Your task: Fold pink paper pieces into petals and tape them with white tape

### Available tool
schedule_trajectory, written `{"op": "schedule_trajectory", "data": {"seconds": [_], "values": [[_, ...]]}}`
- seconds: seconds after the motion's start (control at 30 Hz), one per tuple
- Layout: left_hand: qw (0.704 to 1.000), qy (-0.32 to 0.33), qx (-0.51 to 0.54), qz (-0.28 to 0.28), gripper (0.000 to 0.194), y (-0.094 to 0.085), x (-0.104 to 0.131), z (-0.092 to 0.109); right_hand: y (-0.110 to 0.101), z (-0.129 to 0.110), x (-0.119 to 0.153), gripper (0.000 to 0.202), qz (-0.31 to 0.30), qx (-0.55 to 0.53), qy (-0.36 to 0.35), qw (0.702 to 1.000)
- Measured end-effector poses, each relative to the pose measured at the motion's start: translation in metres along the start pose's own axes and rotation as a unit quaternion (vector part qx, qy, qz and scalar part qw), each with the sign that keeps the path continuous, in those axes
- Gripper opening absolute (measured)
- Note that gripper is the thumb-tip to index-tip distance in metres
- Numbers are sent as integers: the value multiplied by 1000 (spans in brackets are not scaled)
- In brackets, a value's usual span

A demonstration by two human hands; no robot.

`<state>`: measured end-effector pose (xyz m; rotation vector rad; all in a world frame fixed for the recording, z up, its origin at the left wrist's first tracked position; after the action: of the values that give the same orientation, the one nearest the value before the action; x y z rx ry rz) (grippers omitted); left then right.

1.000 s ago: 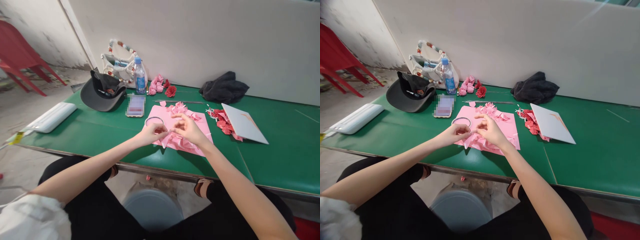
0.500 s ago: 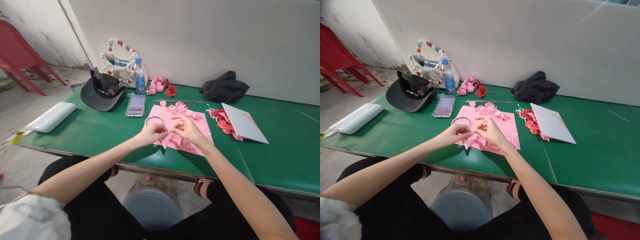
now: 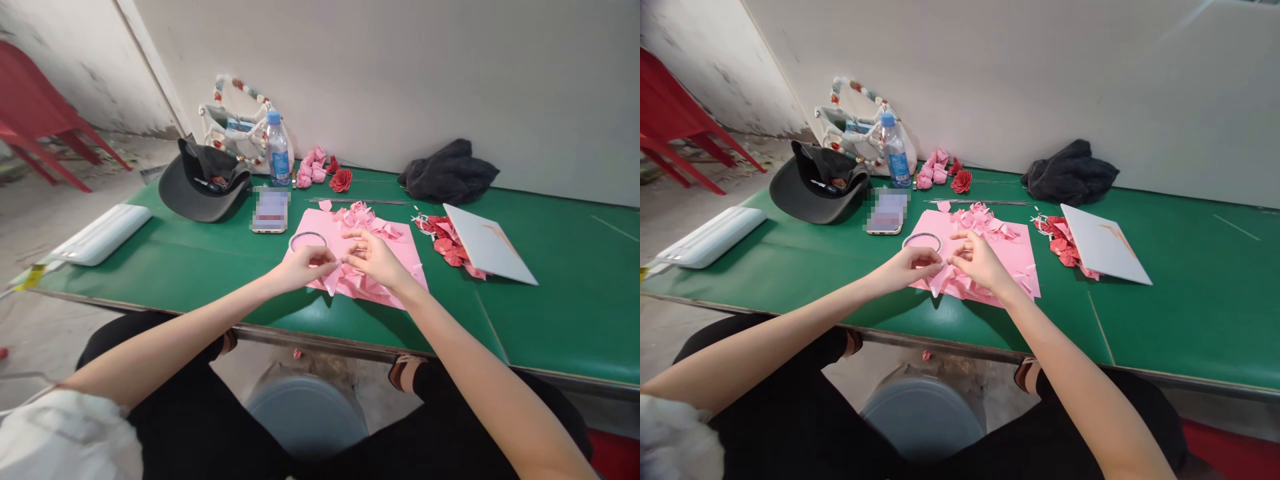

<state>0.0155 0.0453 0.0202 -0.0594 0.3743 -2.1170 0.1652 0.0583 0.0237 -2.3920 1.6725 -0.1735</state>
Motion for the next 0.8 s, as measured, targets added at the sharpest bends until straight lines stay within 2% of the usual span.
{"op": "schedule_trajectory", "data": {"seconds": [0.47,0.67,0.8], "values": [[1000,-11,9,-5,33,0,1,0,2,-1,1,42,15,12,-9,1000],[998,-37,49,-7,39,-1,0,-5,2,-7,3,39,53,45,-37,997],[998,-41,40,10,37,-3,-1,-5,5,-14,7,39,75,67,-66,993]]}}
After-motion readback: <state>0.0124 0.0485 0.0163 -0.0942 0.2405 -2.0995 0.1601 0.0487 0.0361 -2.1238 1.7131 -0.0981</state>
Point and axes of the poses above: each hand's wrist, its own x-axis away from the middle knuckle, its own y-axis out of the palm, z = x × y, the point moved 5 cm from there along -x, towards the middle knuckle, and after that the axes turned 1 degree about y, right-handed, at the moved point
